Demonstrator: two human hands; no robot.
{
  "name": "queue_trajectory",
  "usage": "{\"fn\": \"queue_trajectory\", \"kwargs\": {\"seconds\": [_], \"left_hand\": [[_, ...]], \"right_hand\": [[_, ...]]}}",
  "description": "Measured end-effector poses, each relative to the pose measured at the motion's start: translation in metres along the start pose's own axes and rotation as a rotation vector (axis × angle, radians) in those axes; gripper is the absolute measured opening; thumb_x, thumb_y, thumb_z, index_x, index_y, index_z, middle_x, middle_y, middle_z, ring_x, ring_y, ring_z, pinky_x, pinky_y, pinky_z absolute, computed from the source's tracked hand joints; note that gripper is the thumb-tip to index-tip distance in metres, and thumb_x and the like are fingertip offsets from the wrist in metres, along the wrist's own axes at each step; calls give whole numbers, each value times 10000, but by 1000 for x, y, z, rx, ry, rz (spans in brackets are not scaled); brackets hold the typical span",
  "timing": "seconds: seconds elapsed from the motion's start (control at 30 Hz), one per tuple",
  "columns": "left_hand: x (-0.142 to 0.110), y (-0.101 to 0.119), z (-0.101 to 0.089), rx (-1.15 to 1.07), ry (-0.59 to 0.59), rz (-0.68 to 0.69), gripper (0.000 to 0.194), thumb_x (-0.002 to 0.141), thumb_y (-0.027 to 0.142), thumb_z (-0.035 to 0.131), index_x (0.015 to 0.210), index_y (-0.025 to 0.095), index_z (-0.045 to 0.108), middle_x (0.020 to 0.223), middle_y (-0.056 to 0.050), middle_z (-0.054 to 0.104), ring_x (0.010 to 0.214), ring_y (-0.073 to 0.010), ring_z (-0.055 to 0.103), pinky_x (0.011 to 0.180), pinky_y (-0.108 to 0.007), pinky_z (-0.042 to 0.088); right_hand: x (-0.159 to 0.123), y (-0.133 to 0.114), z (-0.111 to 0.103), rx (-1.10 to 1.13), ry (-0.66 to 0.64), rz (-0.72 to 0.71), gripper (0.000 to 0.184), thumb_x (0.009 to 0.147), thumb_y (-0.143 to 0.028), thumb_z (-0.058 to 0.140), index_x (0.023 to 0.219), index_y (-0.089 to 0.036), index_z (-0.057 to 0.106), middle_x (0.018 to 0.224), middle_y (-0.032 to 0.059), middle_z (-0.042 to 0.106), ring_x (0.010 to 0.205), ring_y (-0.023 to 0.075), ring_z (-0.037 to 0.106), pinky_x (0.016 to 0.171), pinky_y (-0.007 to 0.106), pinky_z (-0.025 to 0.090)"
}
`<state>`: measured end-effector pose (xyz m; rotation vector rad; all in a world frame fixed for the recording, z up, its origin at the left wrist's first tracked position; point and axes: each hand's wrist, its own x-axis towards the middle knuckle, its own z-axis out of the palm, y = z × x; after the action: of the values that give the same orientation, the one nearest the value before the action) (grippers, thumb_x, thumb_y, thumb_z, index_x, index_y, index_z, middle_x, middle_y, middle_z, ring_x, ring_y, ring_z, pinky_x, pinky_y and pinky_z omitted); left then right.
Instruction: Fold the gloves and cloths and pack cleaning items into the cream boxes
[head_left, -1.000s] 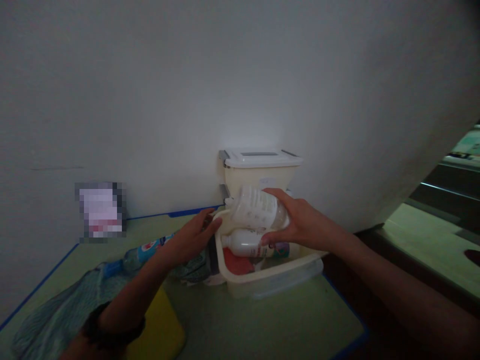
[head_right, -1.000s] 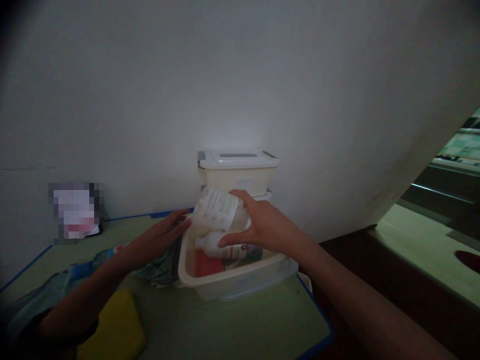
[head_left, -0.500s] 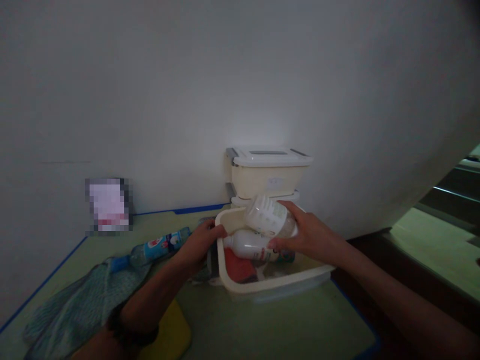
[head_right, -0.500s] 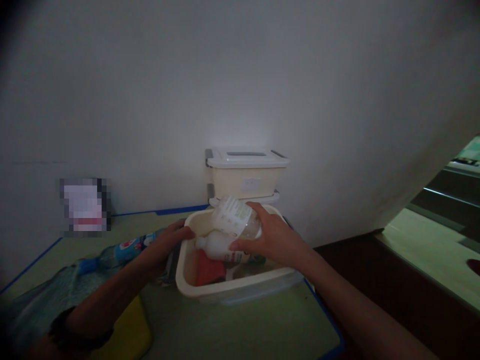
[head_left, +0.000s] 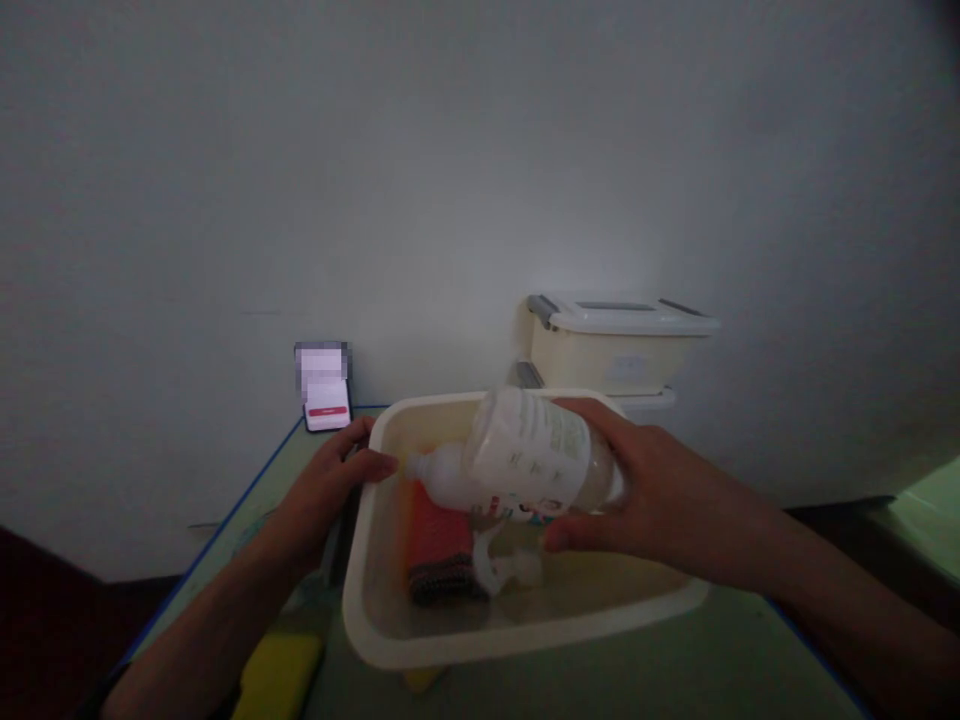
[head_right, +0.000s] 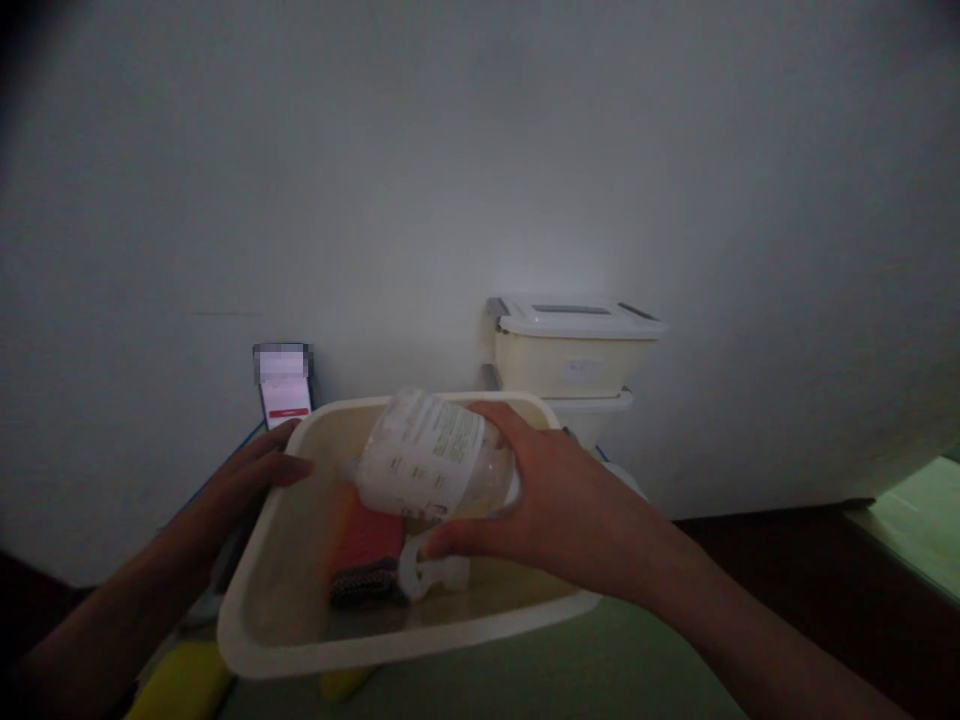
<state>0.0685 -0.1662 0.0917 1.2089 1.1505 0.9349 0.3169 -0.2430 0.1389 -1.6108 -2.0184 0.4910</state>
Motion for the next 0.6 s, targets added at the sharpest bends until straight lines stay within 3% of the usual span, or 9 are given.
{"fn": "queue_trajectory", "kwargs": {"seconds": [0.23,0.33,0.5,0.6], "left_hand": [[2,-23,-37,58,73,128,256,587,303,614,790,207,492,686,37,574,590,-151,558,538,-253,454],[5,-31,-42,52,45,195,228,614,296,606,779,205,478,704,41,550,612,-138,538,560,-244,443],[6,-33,-43,157,5,331,214,629,309,615,755,201,481,729,28,539,671,-146,510,588,-245,422],[4,-30,-41,157,-3,325,214,634,315,612,759,203,478,747,21,545,685,-157,517,600,-255,427]], "right_hand": [[28,-20,40,27,-199,34,817,571,-635,678,1252,-253,439,1114,69,606,934,245,586,746,349,470],[33,-24,54,18,-344,64,831,583,-650,658,1260,-219,439,1099,94,615,907,255,593,724,349,462],[35,-25,68,20,-628,-56,853,692,-648,558,1354,-168,317,1146,132,598,937,260,596,742,341,456],[30,-21,70,35,-679,-122,843,765,-595,512,1416,-159,203,1242,160,544,1028,261,577,810,350,452]]}}
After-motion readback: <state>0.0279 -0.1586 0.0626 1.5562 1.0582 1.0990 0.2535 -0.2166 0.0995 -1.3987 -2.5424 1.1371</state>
